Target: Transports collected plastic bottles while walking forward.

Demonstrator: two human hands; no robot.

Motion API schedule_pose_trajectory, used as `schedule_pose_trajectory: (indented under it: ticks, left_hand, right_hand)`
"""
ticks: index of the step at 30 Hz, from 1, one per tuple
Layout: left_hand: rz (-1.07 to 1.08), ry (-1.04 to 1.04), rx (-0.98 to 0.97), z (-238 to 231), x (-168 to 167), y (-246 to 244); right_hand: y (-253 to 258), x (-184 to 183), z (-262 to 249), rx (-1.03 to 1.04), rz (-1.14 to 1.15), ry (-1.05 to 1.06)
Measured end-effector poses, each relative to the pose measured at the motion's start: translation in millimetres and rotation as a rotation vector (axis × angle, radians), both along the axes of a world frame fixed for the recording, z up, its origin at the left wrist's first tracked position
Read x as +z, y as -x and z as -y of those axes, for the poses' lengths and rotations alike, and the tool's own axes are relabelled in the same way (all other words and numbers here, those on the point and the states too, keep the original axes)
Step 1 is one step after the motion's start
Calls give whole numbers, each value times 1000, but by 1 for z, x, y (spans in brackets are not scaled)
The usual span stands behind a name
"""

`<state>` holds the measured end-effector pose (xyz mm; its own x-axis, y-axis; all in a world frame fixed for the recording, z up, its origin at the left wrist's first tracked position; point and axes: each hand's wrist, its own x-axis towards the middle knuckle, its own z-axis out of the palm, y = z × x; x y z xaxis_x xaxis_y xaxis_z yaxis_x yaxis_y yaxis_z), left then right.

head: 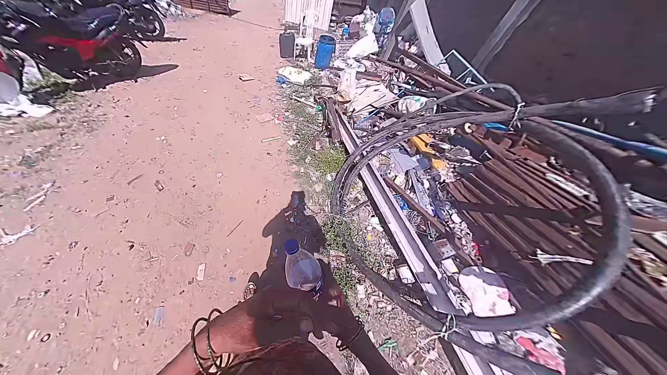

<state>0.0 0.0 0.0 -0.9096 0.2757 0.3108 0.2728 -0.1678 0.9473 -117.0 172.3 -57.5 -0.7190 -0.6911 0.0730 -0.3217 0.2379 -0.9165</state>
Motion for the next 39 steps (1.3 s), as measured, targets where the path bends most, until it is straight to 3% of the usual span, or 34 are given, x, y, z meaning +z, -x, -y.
schedule_pose_trajectory:
  ticks: [1, 3, 5, 8, 14, 20, 25, 29, 33, 37, 39]
  left_hand:
    - [39, -86, 72, 26, -11, 8]
    - [179, -315, 265, 74, -38, 30]
    - [433, -552, 492, 120, -58, 68]
    - [808, -624, 738, 177, -86, 139]
    - [982, -649, 613, 236, -145, 254]
    - [977, -604, 408, 235, -171, 345]
    - [587, -423, 98, 255, -131, 395]
    - [267, -253, 32, 278, -94, 448]
    - [80, -56, 47, 296, -48, 505]
    - [-304, 72, -250, 304, -4, 570]
    - [-348, 64, -431, 302, 17, 598]
  right_hand:
    - [20, -45, 8, 2, -79, 66]
    - [51, -85, 28, -51, -272, 37]
    - [67, -71, 48, -121, -394, -186]
    - [83, -39, 77, -179, -332, -501]
    - [120, -14, 129, -82, -125, -1047]
    - [178, 0, 167, -155, -51, -1140]
    - [247, -11, 197, -233, -82, -993]
    - [319, -32, 217, -303, -150, -547]
    - [386, -34, 235, -150, -198, -98]
    - [445, -19, 245, 31, -264, 108]
    - [458, -5, 250, 14, -306, 143]
